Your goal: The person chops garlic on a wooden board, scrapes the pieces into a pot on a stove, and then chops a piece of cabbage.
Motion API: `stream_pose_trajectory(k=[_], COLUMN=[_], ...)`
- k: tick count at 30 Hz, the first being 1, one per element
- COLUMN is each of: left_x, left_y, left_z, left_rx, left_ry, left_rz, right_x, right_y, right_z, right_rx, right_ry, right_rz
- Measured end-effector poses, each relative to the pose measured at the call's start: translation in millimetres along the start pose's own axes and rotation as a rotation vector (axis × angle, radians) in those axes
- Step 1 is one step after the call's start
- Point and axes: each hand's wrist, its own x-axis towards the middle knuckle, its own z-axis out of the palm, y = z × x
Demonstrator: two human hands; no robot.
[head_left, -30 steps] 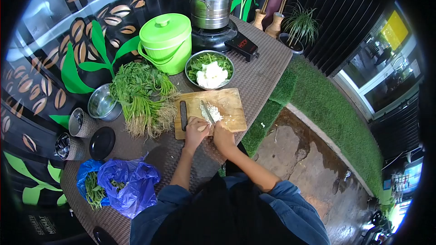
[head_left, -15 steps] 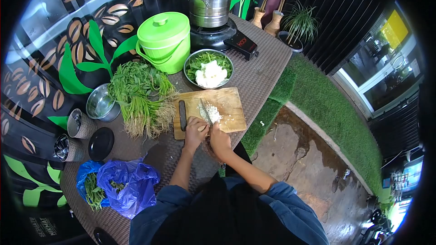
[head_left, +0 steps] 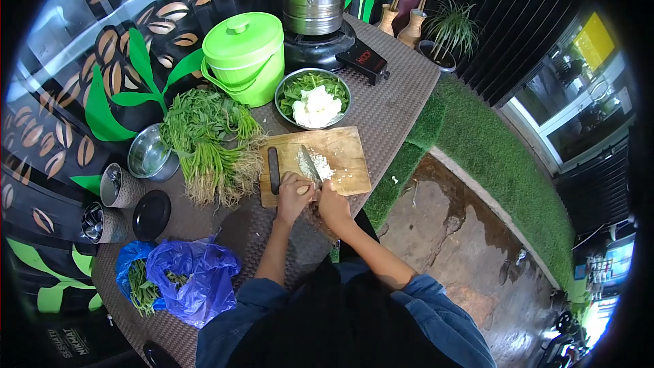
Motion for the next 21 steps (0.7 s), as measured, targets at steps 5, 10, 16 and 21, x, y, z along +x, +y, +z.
stream_pose_trajectory(k=[5,10,16,21], left_x=[0.0,-0.4,1.7,11.2], left_y=[0.2,0.8,0.9,4.4], left_z=[0.2,-1.2,0.5,8.1], left_rx=[0.0,0.006,0.01,-0.101], left_ry=[0.003,-0.002,-0.068,-0.186], left_rz=[-0.008,0.01,-0.038,-0.196], right_x=[1.5,-0.2,21.3,24.9], right_y=[0.6,2.3,27.8,56.0], right_z=[18.3,11.1,-29.0,-58.9], right_rx=[-0.008,-0.019,0.069,0.217], right_ry=[0.054,0.037,-0.08,-0.024], right_rz=[0.044,0.003,-0.08,-0.14])
